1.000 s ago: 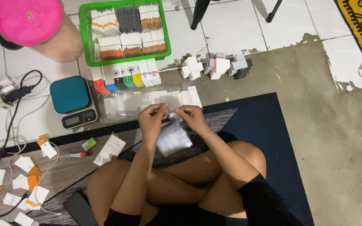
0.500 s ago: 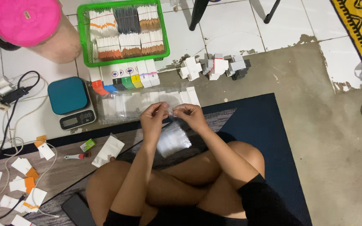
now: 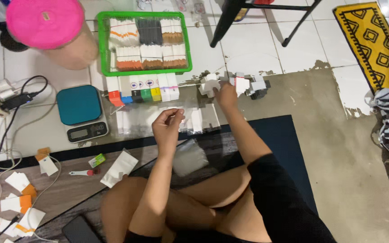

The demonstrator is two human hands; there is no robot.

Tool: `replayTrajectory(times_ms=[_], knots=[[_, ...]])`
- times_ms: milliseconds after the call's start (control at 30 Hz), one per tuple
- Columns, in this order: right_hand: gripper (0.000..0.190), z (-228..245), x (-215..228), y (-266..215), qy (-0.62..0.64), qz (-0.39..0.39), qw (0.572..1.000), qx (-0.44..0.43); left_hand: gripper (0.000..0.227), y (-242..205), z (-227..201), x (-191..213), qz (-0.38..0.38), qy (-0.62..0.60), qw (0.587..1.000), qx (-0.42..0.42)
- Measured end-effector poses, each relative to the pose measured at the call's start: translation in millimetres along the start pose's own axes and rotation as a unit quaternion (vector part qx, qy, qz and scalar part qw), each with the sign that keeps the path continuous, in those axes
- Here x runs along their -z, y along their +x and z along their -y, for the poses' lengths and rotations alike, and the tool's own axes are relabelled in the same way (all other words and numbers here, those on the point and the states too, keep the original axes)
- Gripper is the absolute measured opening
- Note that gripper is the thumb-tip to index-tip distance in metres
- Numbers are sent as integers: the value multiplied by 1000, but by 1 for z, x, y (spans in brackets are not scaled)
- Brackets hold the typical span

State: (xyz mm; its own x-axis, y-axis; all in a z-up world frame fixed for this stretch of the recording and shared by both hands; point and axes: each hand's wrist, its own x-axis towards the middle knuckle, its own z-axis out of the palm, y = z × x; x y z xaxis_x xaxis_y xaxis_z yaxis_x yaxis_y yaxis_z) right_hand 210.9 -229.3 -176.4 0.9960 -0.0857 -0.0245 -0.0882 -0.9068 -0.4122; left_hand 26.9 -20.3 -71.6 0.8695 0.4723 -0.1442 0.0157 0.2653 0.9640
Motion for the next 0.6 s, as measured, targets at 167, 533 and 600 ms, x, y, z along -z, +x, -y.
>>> replayTrajectory(times_ms=[167, 533, 600], knots=[[47, -4, -29, 32, -149, 16, 989, -12, 14, 5, -3, 7, -18, -43, 999, -12], [38, 1, -13, 25, -6, 15, 999, -39, 11, 0, -28, 10, -9, -17, 999, -39], [33, 8, 3, 9, 25, 19, 999, -42, 8, 6, -14, 12, -9, -23, 998, -53]])
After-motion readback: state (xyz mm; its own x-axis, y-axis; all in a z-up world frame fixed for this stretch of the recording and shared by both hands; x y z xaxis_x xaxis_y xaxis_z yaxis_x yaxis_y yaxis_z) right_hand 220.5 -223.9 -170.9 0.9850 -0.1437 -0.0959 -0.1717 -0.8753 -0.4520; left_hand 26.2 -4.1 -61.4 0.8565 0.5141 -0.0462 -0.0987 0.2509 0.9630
